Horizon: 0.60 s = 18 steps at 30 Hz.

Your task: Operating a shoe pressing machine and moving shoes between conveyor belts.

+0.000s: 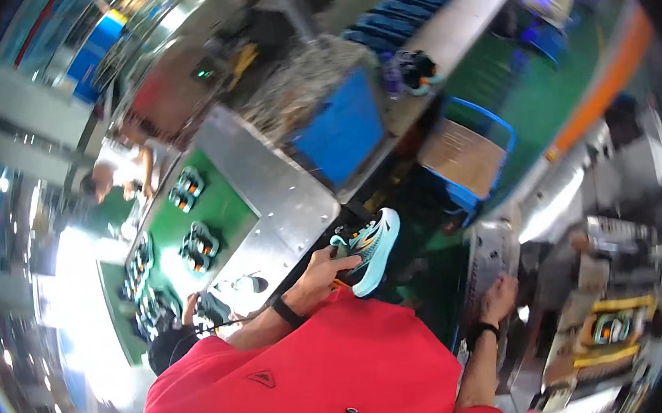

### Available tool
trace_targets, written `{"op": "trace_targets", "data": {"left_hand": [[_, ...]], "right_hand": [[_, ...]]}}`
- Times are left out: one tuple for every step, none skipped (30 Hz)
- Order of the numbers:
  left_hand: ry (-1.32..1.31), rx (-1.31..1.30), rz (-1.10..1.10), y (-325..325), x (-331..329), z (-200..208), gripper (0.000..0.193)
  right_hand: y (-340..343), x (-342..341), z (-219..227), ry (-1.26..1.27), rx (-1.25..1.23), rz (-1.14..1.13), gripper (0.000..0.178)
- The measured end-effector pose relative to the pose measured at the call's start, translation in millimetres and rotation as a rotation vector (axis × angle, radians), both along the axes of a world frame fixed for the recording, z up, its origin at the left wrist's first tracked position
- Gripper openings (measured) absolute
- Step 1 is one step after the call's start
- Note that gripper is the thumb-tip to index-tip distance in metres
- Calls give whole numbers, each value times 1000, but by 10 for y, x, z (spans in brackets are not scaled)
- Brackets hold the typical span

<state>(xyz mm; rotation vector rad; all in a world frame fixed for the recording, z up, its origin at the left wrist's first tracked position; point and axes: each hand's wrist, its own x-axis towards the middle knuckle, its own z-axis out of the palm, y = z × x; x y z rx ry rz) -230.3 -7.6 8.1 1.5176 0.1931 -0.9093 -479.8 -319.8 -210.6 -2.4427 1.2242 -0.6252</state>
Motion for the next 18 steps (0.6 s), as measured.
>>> {"op": "trace_targets", "data": {"left_hand": [[49,-78,108,239,75,-276,33],[64,-56,190,458,171,-423,31],[53,-95,307,631,270,-480,33],[66,-32,382,842,416,-588,31],[79,30,468,1121,573,-752,28],[35,38,554,1392,738,-998,27],[-7,49,638,1653,894,-1215,26],[-9,95,693,1863,1077,-1305,26],[-9,142,748,2085,1270,-1356,27],[-75,210,798,2298,1441,-1394,27],[-137,280,837,2502,1591,-1454,28],[-139,266,940,2818,1775,-1775,30],[-141,253,1040,3112,1951,-2082,33],[-134,315,1026,3179,2117,-2034,36],[-135,383,1030,3324,2228,-1888,40],[-194,434,948,3593,2344,-2061,43],[-177,484,1004,4020,2447,-2431,48],[-204,514,1024,4022,2609,-2450,52]], "right_hand": [[-1,-6,-6,-47,-6,9,15],[-37,-26,4,-64,35,37,18],[-95,-108,-128,-134,53,48,19],[-141,-205,-214,-120,72,34,19],[-127,-184,-148,-11,23,3,19],[-105,-159,-130,-106,136,2,24],[-89,-60,-73,-95,133,42,24],[-83,11,14,39,131,-56,29],[-67,135,118,172,123,-153,33],[-42,288,191,97,210,-141,36],[-24,461,257,110,198,-122,36],[-1,668,317,116,162,-82,35],[11,863,357,121,128,-45,35],[-34,966,342,97,44,-8,34],[42,1191,445,106,34,10,34],[105,1434,552,128,0,27,35],[180,1732,672,143,-21,63,35],[200,1848,761,169,-42,86,35]]}}
